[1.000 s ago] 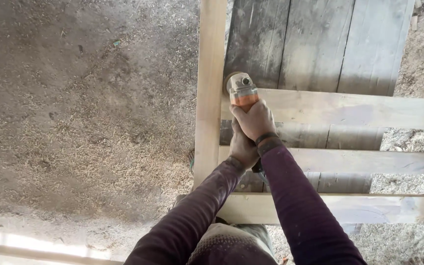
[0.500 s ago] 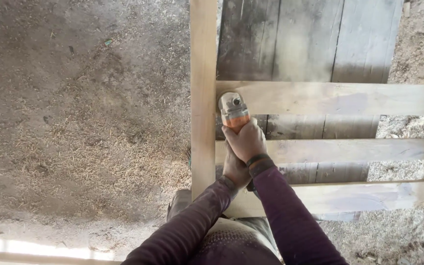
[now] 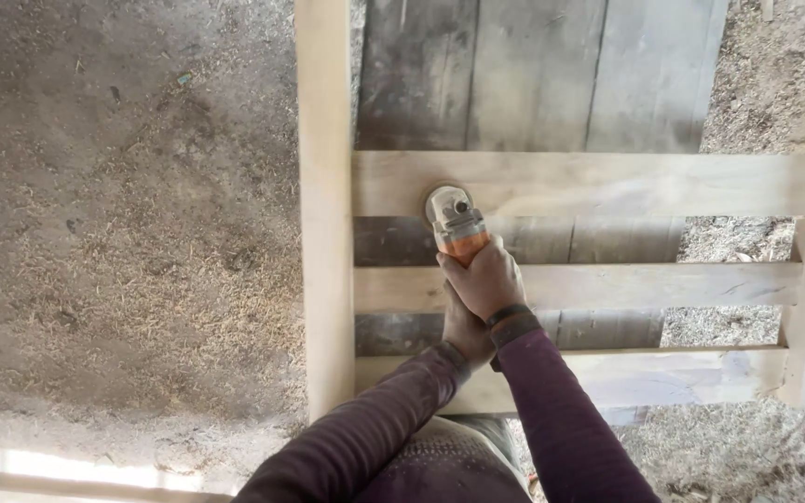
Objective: Using an angle grinder to sand a wooden frame.
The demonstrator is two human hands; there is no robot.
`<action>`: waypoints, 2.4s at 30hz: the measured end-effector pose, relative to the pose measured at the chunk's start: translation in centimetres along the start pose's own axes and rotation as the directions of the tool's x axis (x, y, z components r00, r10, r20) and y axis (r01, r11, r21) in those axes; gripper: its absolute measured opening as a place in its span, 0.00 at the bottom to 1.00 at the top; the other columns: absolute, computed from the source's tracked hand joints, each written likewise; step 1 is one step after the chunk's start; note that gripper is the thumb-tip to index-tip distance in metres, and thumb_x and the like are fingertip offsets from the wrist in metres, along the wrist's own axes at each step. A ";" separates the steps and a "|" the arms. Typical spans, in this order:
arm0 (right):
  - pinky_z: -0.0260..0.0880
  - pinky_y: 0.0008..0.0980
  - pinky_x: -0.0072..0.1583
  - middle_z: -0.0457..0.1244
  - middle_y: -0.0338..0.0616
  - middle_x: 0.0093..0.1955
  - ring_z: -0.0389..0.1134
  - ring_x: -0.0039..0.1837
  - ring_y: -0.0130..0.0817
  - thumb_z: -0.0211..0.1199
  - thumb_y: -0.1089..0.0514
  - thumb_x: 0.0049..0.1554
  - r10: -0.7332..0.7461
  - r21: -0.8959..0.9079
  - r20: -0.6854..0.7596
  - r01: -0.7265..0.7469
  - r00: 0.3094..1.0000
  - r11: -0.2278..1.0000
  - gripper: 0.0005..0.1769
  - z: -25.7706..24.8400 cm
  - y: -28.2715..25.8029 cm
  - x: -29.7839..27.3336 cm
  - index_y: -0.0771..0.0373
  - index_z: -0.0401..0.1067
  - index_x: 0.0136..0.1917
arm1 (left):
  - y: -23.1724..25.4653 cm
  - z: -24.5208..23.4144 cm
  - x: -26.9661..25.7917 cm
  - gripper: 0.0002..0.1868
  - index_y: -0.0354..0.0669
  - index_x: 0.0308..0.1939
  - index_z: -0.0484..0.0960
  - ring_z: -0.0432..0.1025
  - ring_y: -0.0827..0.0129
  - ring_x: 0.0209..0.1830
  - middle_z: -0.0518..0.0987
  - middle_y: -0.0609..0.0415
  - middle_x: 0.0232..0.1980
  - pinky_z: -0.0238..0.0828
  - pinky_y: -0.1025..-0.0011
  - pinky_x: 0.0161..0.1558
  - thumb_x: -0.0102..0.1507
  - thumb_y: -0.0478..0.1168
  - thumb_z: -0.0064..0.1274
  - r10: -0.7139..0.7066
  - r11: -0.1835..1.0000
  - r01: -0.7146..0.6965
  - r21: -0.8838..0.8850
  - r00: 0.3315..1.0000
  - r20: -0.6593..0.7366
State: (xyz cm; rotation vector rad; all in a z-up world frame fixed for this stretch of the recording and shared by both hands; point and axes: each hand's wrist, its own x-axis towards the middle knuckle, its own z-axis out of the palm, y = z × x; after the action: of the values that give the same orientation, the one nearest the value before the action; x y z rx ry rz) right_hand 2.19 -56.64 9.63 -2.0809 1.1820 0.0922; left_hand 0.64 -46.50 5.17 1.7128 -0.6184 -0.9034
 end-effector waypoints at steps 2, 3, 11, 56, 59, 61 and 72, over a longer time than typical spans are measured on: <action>0.74 0.50 0.48 0.69 0.63 0.41 0.73 0.45 0.58 0.72 0.39 0.50 0.008 -0.010 -0.027 -0.008 1.000 1.000 0.36 -1.7 2.3 0.8 0.75 0.66 0.50 | 0.4 2.7 0.8 0.52 0.30 0.71 0.45 0.69 0.51 0.65 0.69 0.39 0.66 0.69 0.55 0.63 0.60 0.51 0.64 0.057 0.998 -0.056 0.022 0.998 -0.012; 0.74 0.50 0.48 0.69 0.63 0.41 0.73 0.45 0.58 0.72 0.38 0.50 0.032 -0.028 -0.009 -0.032 0.999 0.999 0.37 -2.6 3.3 1.0 0.75 0.66 0.50 | 0.6 4.1 1.0 0.51 0.30 0.71 0.45 0.68 0.51 0.66 0.68 0.39 0.67 0.68 0.55 0.64 0.60 0.50 0.64 0.052 0.998 -0.052 0.034 0.999 0.001; 0.74 0.50 0.48 0.69 0.62 0.41 0.73 0.45 0.59 0.72 0.39 0.50 0.044 0.004 -0.021 -0.044 0.999 0.999 0.35 -8.4 11.1 1.9 0.74 0.67 0.51 | 1.7 13.9 2.4 0.48 0.33 0.73 0.47 0.63 0.52 0.70 0.65 0.39 0.70 0.62 0.55 0.69 0.62 0.49 0.61 0.032 0.994 -0.039 0.102 0.997 0.070; 0.76 0.39 0.52 0.72 0.54 0.48 0.76 0.51 0.43 0.73 0.46 0.51 0.269 0.450 -0.241 -0.138 0.932 0.882 0.29 -9.8 15.4 3.1 0.71 0.71 0.55 | 9.4 11.3 7.1 0.49 0.30 0.69 0.55 0.73 0.54 0.61 0.72 0.40 0.62 0.77 0.59 0.60 0.52 0.44 0.69 0.005 1.000 0.003 -0.023 0.942 0.335; 0.76 0.42 0.50 0.71 0.57 0.48 0.75 0.50 0.47 0.74 0.44 0.50 0.241 0.330 -0.240 -0.154 0.941 0.931 0.33 -8.7 14.1 2.9 0.74 0.70 0.55 | 8.3 10.5 5.9 0.49 0.31 0.67 0.57 0.73 0.54 0.61 0.71 0.39 0.62 0.77 0.59 0.58 0.52 0.44 0.71 0.006 0.999 -0.015 0.029 0.960 0.281; 0.78 0.41 0.48 0.71 0.56 0.46 0.76 0.47 0.46 0.75 0.40 0.48 0.217 0.320 -0.164 -0.157 0.962 0.934 0.37 -8.2 12.9 3.2 0.75 0.69 0.53 | 7.0 10.5 5.1 0.48 0.33 0.67 0.56 0.73 0.56 0.61 0.72 0.40 0.62 0.78 0.59 0.57 0.53 0.44 0.71 0.002 0.999 -0.008 0.032 0.980 0.198; 0.79 0.40 0.46 0.71 0.54 0.43 0.76 0.42 0.46 0.72 0.39 0.49 0.066 0.117 -0.103 -0.054 0.992 0.992 0.35 -11.8 17.0 6.4 0.73 0.68 0.53 | 3.6 17.4 5.5 0.53 0.32 0.73 0.41 0.70 0.52 0.67 0.70 0.38 0.68 0.72 0.57 0.65 0.60 0.50 0.64 0.057 0.998 -0.064 0.023 0.973 0.223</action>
State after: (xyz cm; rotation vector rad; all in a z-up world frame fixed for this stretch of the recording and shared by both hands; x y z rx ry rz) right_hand -10.51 -73.94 6.27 -1.9712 1.2843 -0.0586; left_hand -10.24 -61.55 4.34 1.6225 -0.8322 -1.0559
